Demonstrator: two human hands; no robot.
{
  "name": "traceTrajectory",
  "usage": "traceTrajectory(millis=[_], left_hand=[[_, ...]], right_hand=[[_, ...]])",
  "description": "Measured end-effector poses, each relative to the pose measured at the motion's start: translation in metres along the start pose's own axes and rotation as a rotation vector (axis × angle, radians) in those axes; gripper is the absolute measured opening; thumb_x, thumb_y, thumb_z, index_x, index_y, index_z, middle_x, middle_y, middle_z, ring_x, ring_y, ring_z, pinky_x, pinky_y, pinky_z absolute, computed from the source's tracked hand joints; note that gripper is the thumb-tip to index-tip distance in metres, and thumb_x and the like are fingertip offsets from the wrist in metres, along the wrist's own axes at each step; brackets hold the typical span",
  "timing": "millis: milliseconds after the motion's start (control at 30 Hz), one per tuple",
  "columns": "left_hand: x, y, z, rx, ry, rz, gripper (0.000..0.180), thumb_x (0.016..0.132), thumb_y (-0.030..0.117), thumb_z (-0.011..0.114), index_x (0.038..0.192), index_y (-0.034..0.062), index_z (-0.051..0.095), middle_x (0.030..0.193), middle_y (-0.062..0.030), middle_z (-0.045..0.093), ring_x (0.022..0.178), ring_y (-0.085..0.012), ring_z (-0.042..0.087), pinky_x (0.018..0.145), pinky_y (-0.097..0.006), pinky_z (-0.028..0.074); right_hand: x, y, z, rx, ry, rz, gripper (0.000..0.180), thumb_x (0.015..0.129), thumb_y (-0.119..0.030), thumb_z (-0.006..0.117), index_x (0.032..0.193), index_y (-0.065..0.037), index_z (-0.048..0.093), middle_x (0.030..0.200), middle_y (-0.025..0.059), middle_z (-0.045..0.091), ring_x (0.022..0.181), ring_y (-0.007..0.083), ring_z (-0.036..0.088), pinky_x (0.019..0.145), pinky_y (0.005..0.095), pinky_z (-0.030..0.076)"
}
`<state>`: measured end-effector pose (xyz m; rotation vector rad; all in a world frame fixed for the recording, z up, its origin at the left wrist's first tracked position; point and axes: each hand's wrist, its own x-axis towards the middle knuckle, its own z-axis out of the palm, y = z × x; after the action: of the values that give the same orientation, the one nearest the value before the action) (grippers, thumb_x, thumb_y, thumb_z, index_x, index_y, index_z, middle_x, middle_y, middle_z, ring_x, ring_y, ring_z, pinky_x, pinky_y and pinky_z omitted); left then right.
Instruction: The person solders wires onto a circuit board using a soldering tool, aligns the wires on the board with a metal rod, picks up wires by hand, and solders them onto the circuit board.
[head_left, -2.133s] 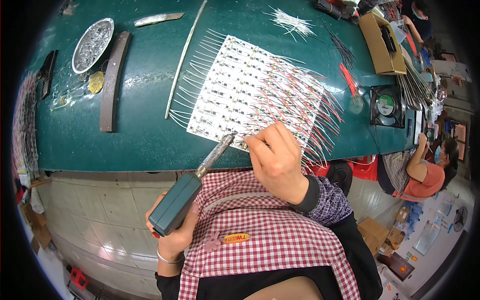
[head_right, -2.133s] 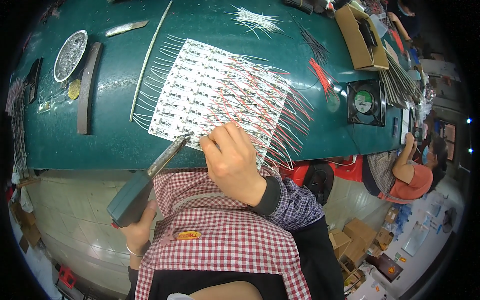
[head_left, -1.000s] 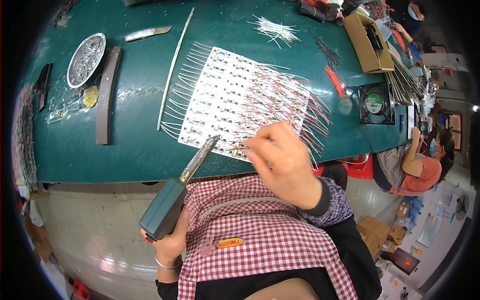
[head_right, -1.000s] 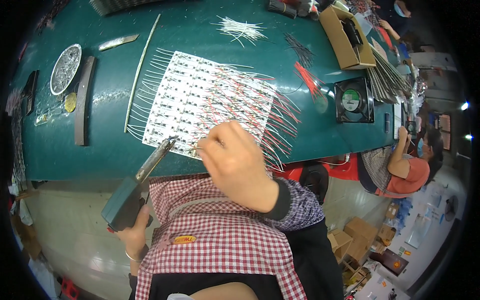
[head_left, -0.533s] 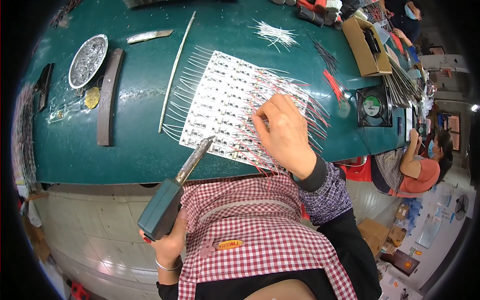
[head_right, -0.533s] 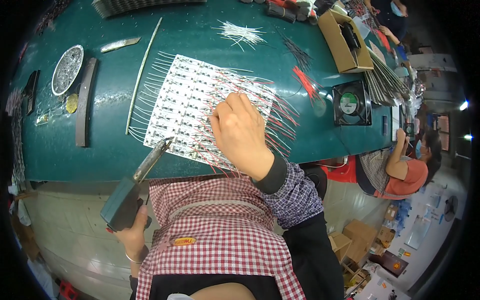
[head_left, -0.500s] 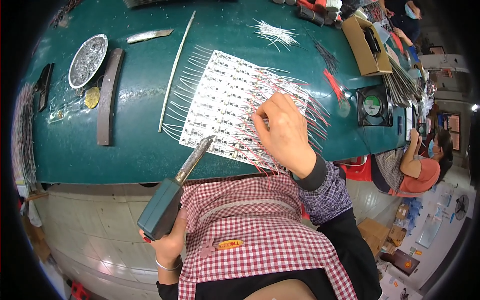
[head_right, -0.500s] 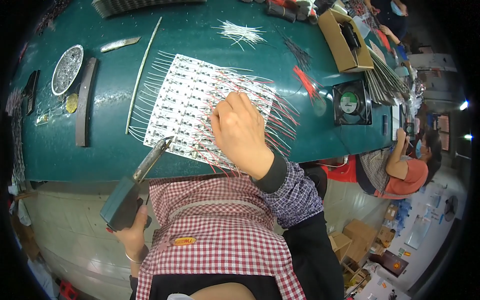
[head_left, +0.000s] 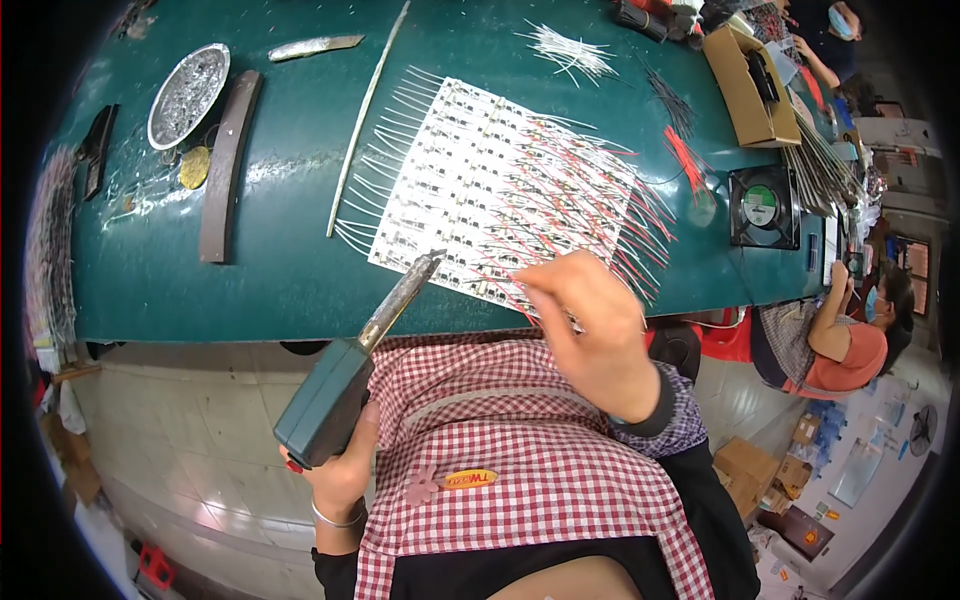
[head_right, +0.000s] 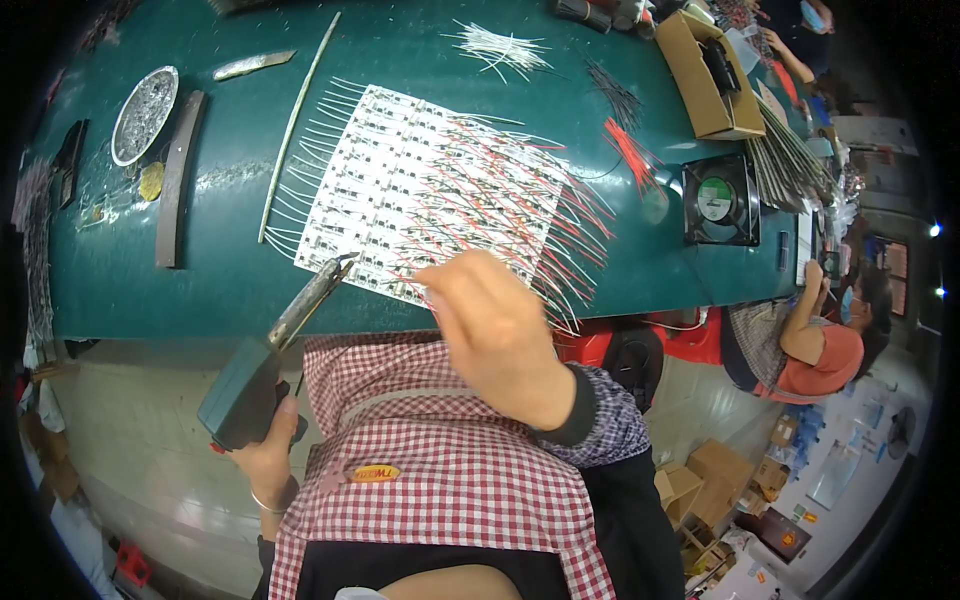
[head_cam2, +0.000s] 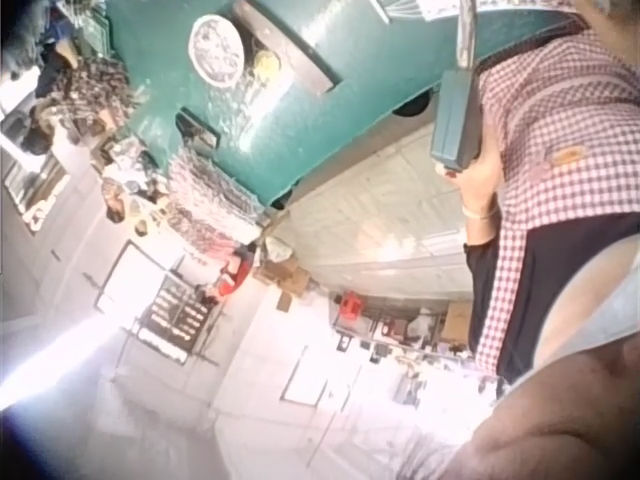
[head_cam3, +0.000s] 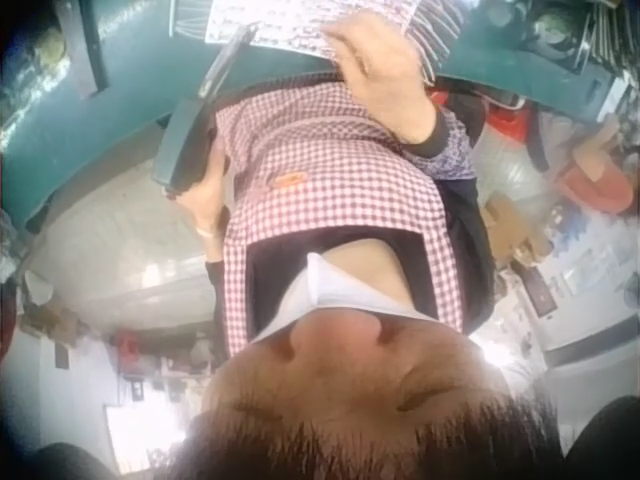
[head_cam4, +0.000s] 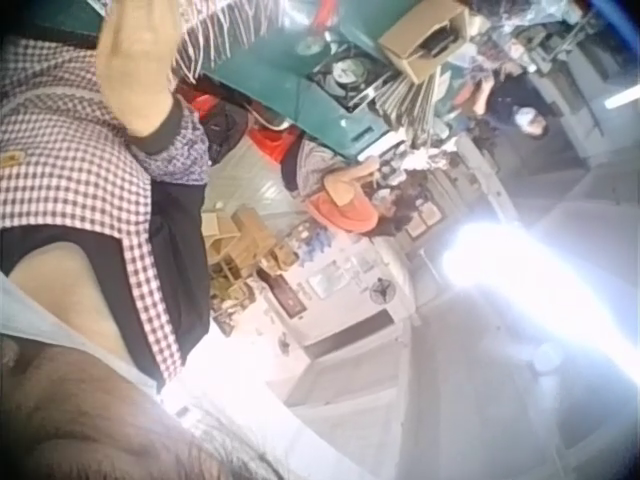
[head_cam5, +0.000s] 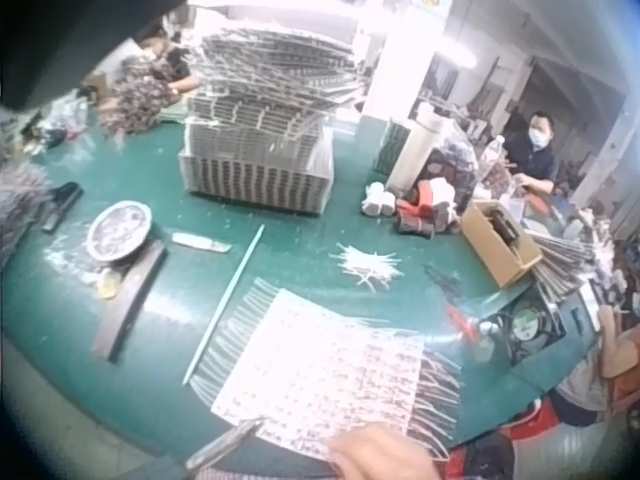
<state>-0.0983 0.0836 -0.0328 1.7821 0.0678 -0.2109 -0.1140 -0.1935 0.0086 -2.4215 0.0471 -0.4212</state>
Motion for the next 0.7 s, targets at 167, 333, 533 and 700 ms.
traceTrajectory(millis=[167,333,533,700], left_hand=[[-0.007,0.001,-0.003,0.037,0.003,0.049,0.026,0.075,0.0,0.08,0.099,-0.0052,0.072,0.091,-0.0096,0.074,0.076,-0.0144,0.069,0.069,-0.029,0.055],[-0.012,-0.001,-0.003,0.056,-0.033,0.058,0.023,0.075,0.003,0.08,0.095,-0.0048,0.072,0.086,-0.0095,0.074,0.071,-0.0146,0.069,0.065,-0.028,0.054],[-0.009,-0.004,-0.003,0.259,-0.122,0.303,0.019,0.073,0.001,0.078,0.09,-0.0025,0.072,0.08,-0.0109,0.072,0.064,-0.0173,0.068,0.06,-0.029,0.052],[-0.008,-0.001,-0.001,0.178,-0.137,0.196,0.017,0.073,-0.001,0.076,0.089,-0.0037,0.071,0.079,-0.0111,0.069,0.062,-0.0201,0.067,0.058,-0.029,0.051]], right_hand=[[-0.017,-0.002,0.038,0.036,0.041,0.058,0.012,0.079,0.004,0.071,0.088,-0.001,0.065,0.079,0.0104,0.059,0.071,0.028,0.061,0.06,0.0364,0.049],[-0.021,0.007,0.052,0.016,0.101,0.063,0.013,0.076,0.004,0.074,0.081,-0.002,0.063,0.073,0.0085,0.057,0.063,0.0241,0.057,0.055,0.035,0.045],[-0.021,0.008,0.058,-0.037,0.125,0.01,0.015,0.075,0.006,0.074,0.08,-0.002,0.062,0.07,0.0079,0.056,0.06,0.0217,0.056,0.052,0.0338,0.044],[-0.02,0.008,0.057,-0.069,0.12,0.003,0.015,0.074,0.005,0.074,0.08,-0.002,0.062,0.07,0.0084,0.056,0.06,0.023,0.057,0.052,0.0343,0.044]])
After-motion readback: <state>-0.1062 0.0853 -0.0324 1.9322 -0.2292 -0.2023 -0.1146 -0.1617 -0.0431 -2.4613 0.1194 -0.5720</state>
